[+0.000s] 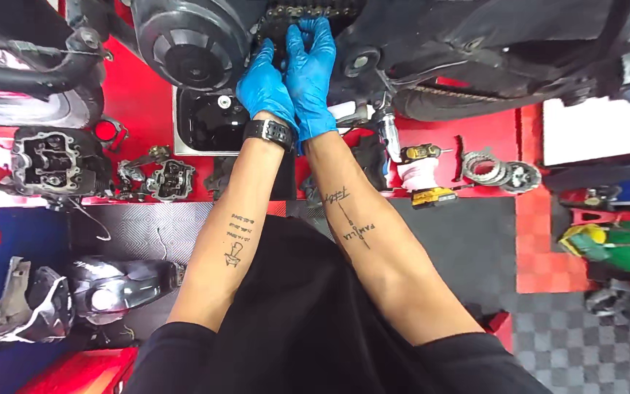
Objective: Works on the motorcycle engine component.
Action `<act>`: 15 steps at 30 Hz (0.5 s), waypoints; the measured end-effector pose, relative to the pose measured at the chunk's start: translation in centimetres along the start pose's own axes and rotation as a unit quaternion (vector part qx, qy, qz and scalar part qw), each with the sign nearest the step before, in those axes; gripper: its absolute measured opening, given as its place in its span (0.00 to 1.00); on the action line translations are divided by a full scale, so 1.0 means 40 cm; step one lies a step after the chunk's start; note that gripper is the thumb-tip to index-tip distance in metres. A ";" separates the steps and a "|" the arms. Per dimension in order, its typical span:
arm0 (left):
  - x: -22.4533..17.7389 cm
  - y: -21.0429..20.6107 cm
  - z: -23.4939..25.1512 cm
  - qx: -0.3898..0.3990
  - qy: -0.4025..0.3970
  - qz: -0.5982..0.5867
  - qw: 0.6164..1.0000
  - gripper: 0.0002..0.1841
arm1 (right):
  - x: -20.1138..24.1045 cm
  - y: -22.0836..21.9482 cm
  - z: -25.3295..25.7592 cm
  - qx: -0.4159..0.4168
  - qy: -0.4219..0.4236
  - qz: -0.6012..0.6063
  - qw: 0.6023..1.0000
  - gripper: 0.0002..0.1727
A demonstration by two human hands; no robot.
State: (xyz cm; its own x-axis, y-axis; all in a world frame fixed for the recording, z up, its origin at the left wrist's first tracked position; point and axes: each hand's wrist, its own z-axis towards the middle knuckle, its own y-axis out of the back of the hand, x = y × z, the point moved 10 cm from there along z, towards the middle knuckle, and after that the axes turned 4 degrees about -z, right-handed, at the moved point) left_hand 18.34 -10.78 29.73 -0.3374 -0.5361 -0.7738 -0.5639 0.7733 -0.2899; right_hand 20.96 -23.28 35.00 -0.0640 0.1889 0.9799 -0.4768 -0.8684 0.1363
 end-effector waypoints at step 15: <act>-0.059 -0.030 0.003 0.050 -0.121 0.246 0.960 0.18 | 0.002 -0.008 0.010 0.032 -0.008 -0.025 0.999 0.09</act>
State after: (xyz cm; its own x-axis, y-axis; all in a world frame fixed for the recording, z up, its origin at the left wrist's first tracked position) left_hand 19.91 -10.40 31.81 -0.3517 -0.0123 -0.9360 -0.3024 0.9478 0.1012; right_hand 21.48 -23.16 35.08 -0.0275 0.2259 0.9738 -0.4222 -0.8856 0.1935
